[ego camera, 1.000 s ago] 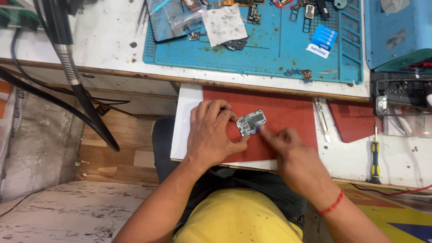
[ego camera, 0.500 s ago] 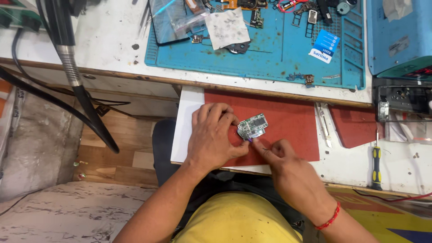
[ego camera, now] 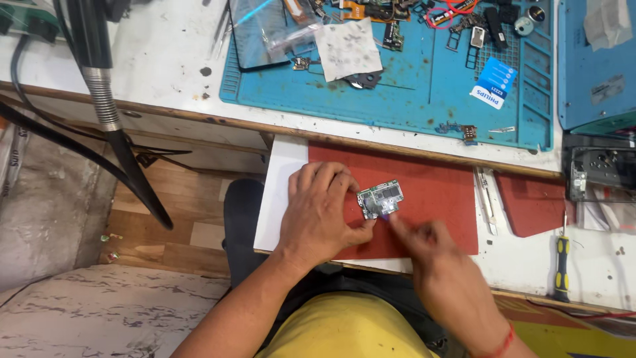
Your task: The person uses a small brush to clean a small green circuit board placed on a red mat. They repeatedly scrub different areas of the board's surface and edges, occasionally repositioning the board with their left hand. The person also briefly handles a piece of paper and a small component before resuming the cleaning.
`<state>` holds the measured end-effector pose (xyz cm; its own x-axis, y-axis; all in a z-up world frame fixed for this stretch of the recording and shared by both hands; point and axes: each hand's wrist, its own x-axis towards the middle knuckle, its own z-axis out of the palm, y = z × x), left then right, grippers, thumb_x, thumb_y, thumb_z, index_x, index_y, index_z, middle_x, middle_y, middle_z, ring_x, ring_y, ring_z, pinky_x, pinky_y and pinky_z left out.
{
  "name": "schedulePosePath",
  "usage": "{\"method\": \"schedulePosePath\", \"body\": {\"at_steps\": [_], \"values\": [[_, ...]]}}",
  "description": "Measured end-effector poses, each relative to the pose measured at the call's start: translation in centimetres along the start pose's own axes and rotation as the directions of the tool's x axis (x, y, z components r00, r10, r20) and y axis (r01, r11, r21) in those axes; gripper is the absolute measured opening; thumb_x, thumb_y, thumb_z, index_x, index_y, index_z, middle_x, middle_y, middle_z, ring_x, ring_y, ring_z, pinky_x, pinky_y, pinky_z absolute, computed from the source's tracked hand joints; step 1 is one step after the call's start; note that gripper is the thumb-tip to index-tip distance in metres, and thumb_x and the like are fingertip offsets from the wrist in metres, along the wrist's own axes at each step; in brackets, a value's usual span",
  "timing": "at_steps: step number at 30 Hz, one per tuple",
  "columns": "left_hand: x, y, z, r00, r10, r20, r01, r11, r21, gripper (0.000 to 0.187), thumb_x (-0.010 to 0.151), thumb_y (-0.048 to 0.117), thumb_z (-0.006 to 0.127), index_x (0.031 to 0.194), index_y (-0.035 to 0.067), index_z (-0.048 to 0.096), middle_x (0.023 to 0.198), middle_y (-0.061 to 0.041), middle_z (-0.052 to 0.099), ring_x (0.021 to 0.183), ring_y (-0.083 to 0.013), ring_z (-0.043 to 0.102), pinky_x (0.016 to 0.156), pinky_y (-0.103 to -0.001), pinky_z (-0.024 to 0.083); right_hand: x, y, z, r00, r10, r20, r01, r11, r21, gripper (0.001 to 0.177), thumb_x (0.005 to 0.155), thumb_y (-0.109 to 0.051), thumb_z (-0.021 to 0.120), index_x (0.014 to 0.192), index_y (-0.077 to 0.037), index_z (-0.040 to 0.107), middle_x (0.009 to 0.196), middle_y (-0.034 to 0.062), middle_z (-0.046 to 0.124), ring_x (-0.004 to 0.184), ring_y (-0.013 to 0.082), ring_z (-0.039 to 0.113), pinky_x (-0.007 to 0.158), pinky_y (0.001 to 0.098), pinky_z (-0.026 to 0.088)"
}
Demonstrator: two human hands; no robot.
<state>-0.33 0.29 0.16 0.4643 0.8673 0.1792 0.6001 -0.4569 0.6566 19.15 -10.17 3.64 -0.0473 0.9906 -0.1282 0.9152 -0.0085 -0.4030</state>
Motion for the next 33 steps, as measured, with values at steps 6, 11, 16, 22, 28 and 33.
{"method": "schedulePosePath", "body": {"at_steps": [6, 11, 16, 22, 28, 33], "values": [[-0.1, 0.1, 0.0, 0.998, 0.022, -0.052, -0.023, 1.0, -0.017, 0.059, 0.061, 0.035, 0.091, 0.106, 0.009, 0.061, 0.114, -0.006, 0.057, 0.116, -0.0288, 0.051, 0.1, -0.047, 0.036, 0.4, -0.5, -0.8, 0.989, 0.048, 0.138, -0.035, 0.995, -0.096, 0.076, 0.074, -0.002, 0.06, 0.148, -0.022, 0.056, 0.116, 0.0167, 0.06, 0.08, 0.0412, 0.068, 0.057, 0.0485, 0.056], [-0.3, -0.2, 0.1, 0.999, 0.017, -0.043, -0.018, 1.0, -0.013, 0.06, 0.06, 0.035, 0.091, 0.106, 0.01, 0.062, 0.113, -0.006, 0.057, 0.116, -0.0288, 0.051, 0.101, -0.047, 0.037, 1.4, -0.3, 0.3, 0.989, 0.091, 0.117, -0.073, 0.986, -0.149, 0.07, 0.082, 0.001, 0.056, 0.147, -0.024, 0.055, 0.109, 0.0121, 0.061, 0.076, 0.0365, 0.068, 0.062, 0.0474, 0.056], [-0.3, -0.1, 0.2, 0.998, 0.034, -0.046, -0.034, 0.999, 0.001, 0.056, 0.062, 0.036, 0.09, 0.103, 0.009, 0.065, 0.114, -0.006, 0.058, 0.117, -0.0281, 0.051, 0.101, -0.047, 0.037, 0.2, 0.9, 0.0, 1.0, -0.003, 0.025, 0.005, 0.997, -0.08, 0.068, 0.08, 0.001, 0.055, 0.144, -0.022, 0.057, 0.107, 0.0143, 0.061, 0.076, 0.0371, 0.069, 0.06, 0.048, 0.056], [0.2, 0.1, 0.0, 0.997, 0.06, -0.055, -0.057, 0.997, 0.052, 0.047, 0.062, 0.038, 0.089, 0.094, 0.01, 0.07, 0.117, -0.007, 0.058, 0.118, -0.0291, 0.049, 0.101, -0.048, 0.035, 0.9, 1.1, 0.0, 1.0, 0.005, 0.003, -0.005, 1.0, -0.01, 0.074, 0.074, 0.004, 0.054, 0.142, -0.023, 0.057, 0.111, 0.0148, 0.062, 0.073, 0.0395, 0.068, 0.062, 0.0495, 0.056], [-0.3, 0.7, -0.1, 0.999, 0.049, -0.007, -0.048, 0.997, 0.052, 0.047, 0.063, 0.041, 0.089, 0.093, 0.01, 0.069, 0.118, -0.006, 0.057, 0.12, -0.028, 0.048, 0.104, -0.048, 0.034, 1.2, 0.6, 0.0, 0.994, 0.107, 0.01, -0.106, 0.992, -0.063, 0.071, 0.081, 0.0, 0.054, 0.148, -0.023, 0.055, 0.109, 0.0152, 0.061, 0.073, 0.04, 0.068, 0.064, 0.0511, 0.055], [-0.2, 1.0, -0.2, 1.0, 0.014, 0.019, -0.015, 0.998, 0.058, 0.045, 0.061, 0.04, 0.089, 0.091, 0.011, 0.071, 0.118, -0.006, 0.057, 0.12, -0.0278, 0.048, 0.104, -0.048, 0.033, 1.8, 1.3, -0.5, 0.991, 0.078, -0.112, -0.088, 0.993, -0.08, 0.062, 0.086, -0.002, 0.052, 0.146, -0.018, 0.055, 0.106, 0.0147, 0.061, 0.07, 0.0388, 0.067, 0.062, 0.0488, 0.056]]}}
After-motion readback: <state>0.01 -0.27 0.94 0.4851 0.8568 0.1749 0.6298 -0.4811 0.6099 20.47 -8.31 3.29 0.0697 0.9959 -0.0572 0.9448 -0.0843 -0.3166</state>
